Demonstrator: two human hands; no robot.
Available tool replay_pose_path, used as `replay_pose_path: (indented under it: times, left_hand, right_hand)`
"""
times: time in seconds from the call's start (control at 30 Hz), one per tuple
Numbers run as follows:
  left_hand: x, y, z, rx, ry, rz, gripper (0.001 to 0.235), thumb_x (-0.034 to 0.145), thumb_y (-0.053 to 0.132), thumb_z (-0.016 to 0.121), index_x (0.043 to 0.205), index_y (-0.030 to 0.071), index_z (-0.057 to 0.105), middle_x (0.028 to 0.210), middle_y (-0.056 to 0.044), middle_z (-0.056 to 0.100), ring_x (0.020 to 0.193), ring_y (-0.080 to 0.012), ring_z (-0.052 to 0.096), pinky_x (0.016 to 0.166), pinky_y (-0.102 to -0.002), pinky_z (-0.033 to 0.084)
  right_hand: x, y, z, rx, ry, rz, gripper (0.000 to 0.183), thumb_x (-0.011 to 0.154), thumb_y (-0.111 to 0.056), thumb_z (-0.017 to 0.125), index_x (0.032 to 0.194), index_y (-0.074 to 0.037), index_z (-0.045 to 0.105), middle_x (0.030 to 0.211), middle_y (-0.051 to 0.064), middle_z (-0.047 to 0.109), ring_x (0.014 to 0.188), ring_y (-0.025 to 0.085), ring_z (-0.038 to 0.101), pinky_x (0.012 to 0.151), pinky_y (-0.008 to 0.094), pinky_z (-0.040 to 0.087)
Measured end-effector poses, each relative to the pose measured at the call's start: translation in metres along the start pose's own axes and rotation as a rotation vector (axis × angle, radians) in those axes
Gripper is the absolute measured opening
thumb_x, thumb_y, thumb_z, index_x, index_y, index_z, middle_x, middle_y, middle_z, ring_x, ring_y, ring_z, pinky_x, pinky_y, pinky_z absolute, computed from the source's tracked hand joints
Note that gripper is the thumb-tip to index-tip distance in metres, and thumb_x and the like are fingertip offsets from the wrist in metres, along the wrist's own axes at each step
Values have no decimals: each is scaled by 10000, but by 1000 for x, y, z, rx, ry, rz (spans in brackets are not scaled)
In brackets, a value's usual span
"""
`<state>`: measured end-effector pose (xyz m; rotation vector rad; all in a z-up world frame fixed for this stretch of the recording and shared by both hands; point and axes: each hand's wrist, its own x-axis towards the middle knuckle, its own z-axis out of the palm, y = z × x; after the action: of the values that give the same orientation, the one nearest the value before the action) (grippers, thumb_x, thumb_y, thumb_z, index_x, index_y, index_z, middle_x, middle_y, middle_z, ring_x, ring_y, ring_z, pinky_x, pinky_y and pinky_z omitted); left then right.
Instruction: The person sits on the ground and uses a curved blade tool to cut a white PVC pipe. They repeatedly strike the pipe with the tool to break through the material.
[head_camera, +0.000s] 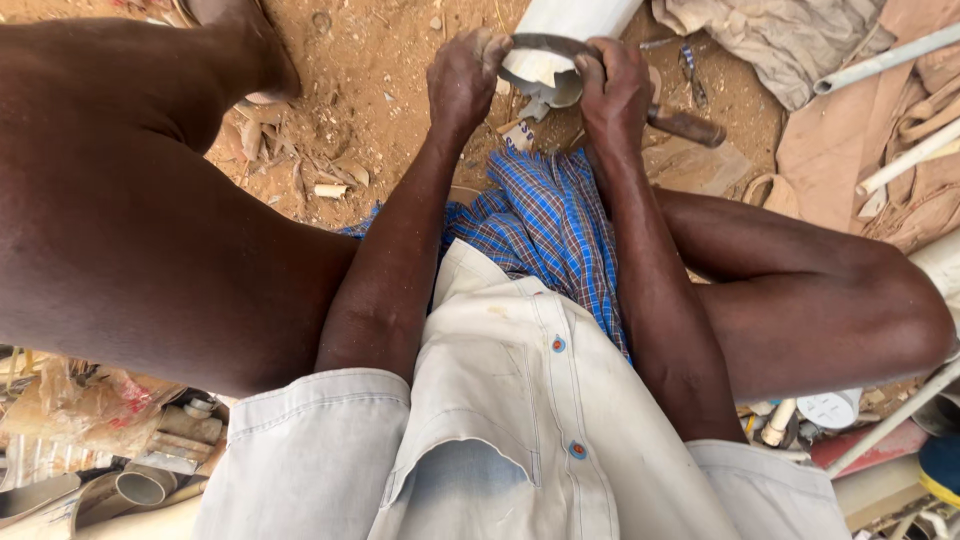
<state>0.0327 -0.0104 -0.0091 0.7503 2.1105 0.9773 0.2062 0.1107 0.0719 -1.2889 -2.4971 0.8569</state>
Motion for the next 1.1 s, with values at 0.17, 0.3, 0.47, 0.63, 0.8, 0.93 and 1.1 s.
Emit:
replay_pose_path:
  times: [0.17,0.3,0.47,0.63,0.8,0.93,1.1]
  left_hand:
    - [26,-3,1,13,33,97,433,1037,500,518,918,130,707,813,-62,651,765,-221,608,717,-465,483]
    - [0,-8,15,73,5,46,443,1043,507,512,877,154,723,801,-48,673,758,-214,612,752,-460,485]
    - [17,-13,36,136,171,155,482,982,584,528,959,138,710,756,-43,668,693,-193,606,622,-436,481]
    - [13,-5,39,47,34,70,453,988,575,524,889,172,707,778,-32,685,718,-192,646,665,-413,505]
    - [14,-6,27,42,164,164,405,971,522,541,912,170,732,833,-50,699,777,-228,641,682,-484,469]
    - [17,4,21,105,74,73,431,990,548,535,907,166,716,845,-51,694,824,-225,636,763,-489,468]
    - [23,11,2,89,-27,25,412,974,548,530,887,198,729,818,-54,681,794,-214,630,754,-479,468]
  right_hand:
    - [21,17,9,-14,71,-99,152,1044,-124,691,1157,-22,702,1079,140,688,991,270,660,863,468,545]
    - [-6,7,-2,12,3,20,149,1061,-130,660,1163,-30,704,1072,134,663,969,252,654,835,429,557]
    - [8,0,-17,81,-12,0,139,1079,-117,651,1156,-11,699,1078,131,649,979,246,648,859,427,545]
    - [2,2,-23,45,-36,16,135,1067,-103,648,1142,-1,696,1064,135,636,976,246,636,858,432,531]
    - [3,6,-12,68,-49,91,123,1065,-112,652,1108,-6,697,1072,132,639,972,232,636,858,400,548]
    - [10,4,-14,85,-32,29,125,1067,-93,646,1130,9,679,1097,138,651,987,230,648,866,398,560]
    - [17,-7,-12,-19,-37,-11,129,1036,-99,674,1120,-4,698,1079,144,659,998,243,653,867,426,541]
